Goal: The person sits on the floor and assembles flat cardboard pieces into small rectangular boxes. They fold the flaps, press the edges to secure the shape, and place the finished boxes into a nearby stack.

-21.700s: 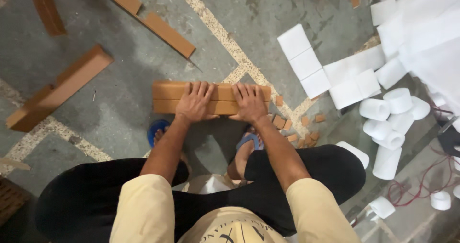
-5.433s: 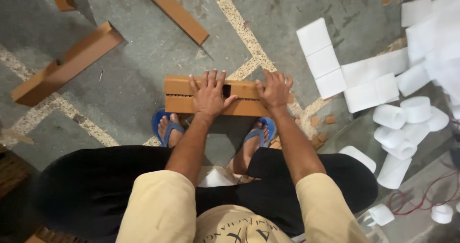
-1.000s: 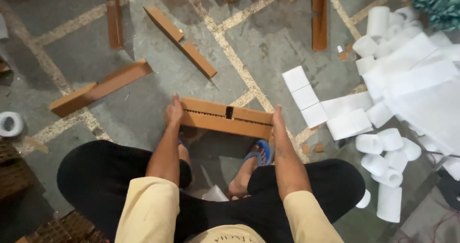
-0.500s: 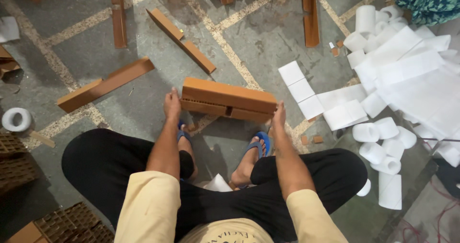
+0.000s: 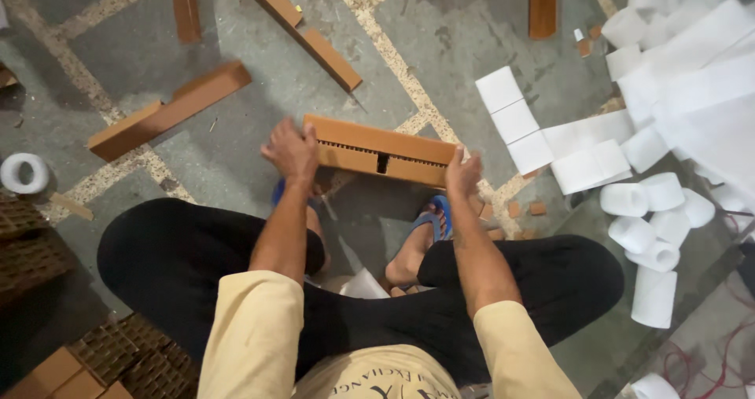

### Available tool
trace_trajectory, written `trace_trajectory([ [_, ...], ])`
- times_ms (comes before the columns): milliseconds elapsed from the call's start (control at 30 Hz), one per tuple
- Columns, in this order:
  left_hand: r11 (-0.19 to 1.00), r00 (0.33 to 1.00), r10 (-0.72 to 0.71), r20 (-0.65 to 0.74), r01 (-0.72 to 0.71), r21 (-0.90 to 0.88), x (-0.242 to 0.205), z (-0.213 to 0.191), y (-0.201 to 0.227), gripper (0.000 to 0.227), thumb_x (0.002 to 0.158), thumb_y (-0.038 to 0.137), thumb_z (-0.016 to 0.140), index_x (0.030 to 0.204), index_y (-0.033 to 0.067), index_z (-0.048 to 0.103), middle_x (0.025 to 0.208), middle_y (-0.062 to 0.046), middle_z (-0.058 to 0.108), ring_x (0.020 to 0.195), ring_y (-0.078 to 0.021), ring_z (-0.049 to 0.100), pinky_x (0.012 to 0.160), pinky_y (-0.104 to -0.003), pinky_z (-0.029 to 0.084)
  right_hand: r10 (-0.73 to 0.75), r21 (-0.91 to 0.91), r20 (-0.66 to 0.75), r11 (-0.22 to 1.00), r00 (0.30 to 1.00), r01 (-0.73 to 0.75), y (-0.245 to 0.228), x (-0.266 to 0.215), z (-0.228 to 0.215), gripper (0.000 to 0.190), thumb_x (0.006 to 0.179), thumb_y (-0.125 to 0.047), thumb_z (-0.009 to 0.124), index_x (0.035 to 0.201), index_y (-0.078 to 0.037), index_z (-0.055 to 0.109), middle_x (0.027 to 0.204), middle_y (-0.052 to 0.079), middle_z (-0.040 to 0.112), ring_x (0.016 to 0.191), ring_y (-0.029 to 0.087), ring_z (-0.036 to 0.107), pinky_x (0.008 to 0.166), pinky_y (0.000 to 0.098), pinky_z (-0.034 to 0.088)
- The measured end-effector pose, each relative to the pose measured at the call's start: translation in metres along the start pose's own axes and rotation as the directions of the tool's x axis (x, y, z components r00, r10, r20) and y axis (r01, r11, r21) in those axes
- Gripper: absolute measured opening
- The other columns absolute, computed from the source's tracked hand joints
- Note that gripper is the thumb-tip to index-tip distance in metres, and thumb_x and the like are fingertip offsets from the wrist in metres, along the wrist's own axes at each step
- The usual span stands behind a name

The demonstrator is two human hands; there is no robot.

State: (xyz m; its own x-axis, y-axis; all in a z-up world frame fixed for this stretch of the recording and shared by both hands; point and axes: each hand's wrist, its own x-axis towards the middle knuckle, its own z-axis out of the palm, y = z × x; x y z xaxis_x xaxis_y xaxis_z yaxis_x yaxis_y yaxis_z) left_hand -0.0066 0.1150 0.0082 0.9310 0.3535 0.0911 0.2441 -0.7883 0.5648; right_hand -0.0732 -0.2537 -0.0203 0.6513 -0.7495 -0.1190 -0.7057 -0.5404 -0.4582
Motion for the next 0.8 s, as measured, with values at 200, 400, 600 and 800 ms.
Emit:
trace_trajectory([
  [200,0.85,0.814,0.527,0.244,-0.5,-0.168,-0.028,0.039,0.07,0.04,0.096,0.028,0.058,0.132,0.0112,0.064,0.129,-0.009,0.064,0.129,-0.0286,0.053,0.116,-0.061,0.025,-0.621,-0.164,0.18,0.745,0.762,0.646,-0.072,-0.038,0.014,0.052,0.106,-0.043,0.048,0.144,-0.008,0.05,0.147,0.018,0.052,0.139,0.036,0.042,0.112,0.0661,0.022],
  [400,0.852,0.8,0.456,0.39,-0.519,0.07,-0.034,0.081,0.102,0.036,0.102,0.036,0.058,0.128,0.0133,0.065,0.116,-0.006,0.065,0.123,-0.0258,0.053,0.116,-0.061,0.027,-0.621,-0.152,0.206,0.743,0.756,0.652,-0.111,-0.054,0.043,0.046,0.106,-0.036,0.046,0.143,-0.01,0.054,0.146,0.011,0.054,0.142,0.032,0.044,0.117,0.0679,0.017],
  [600,0.84,0.805,0.469,0.364,-0.533,0.098,-0.035,0.07,0.1,0.039,0.098,0.038,0.057,0.128,0.0146,0.065,0.113,-0.003,0.065,0.12,-0.0243,0.054,0.114,-0.062,0.026,-0.623,-0.17,0.242,0.727,0.744,0.665,-0.11,-0.05,0.042,0.046,0.105,-0.035,0.046,0.143,-0.011,0.054,0.146,0.008,0.054,0.14,0.03,0.045,0.115,0.068,0.018],
  [800,0.845,0.806,0.455,0.379,-0.525,0.102,-0.019,0.082,0.107,0.037,0.1,0.036,0.056,0.129,0.0161,0.065,0.114,-0.002,0.066,0.12,-0.0224,0.055,0.115,-0.061,0.026,-0.631,-0.132,0.195,0.742,0.751,0.657,-0.125,-0.046,0.041,0.045,0.103,-0.036,0.049,0.14,-0.012,0.056,0.14,0.006,0.059,0.137,0.027,0.048,0.114,0.0654,0.021],
])
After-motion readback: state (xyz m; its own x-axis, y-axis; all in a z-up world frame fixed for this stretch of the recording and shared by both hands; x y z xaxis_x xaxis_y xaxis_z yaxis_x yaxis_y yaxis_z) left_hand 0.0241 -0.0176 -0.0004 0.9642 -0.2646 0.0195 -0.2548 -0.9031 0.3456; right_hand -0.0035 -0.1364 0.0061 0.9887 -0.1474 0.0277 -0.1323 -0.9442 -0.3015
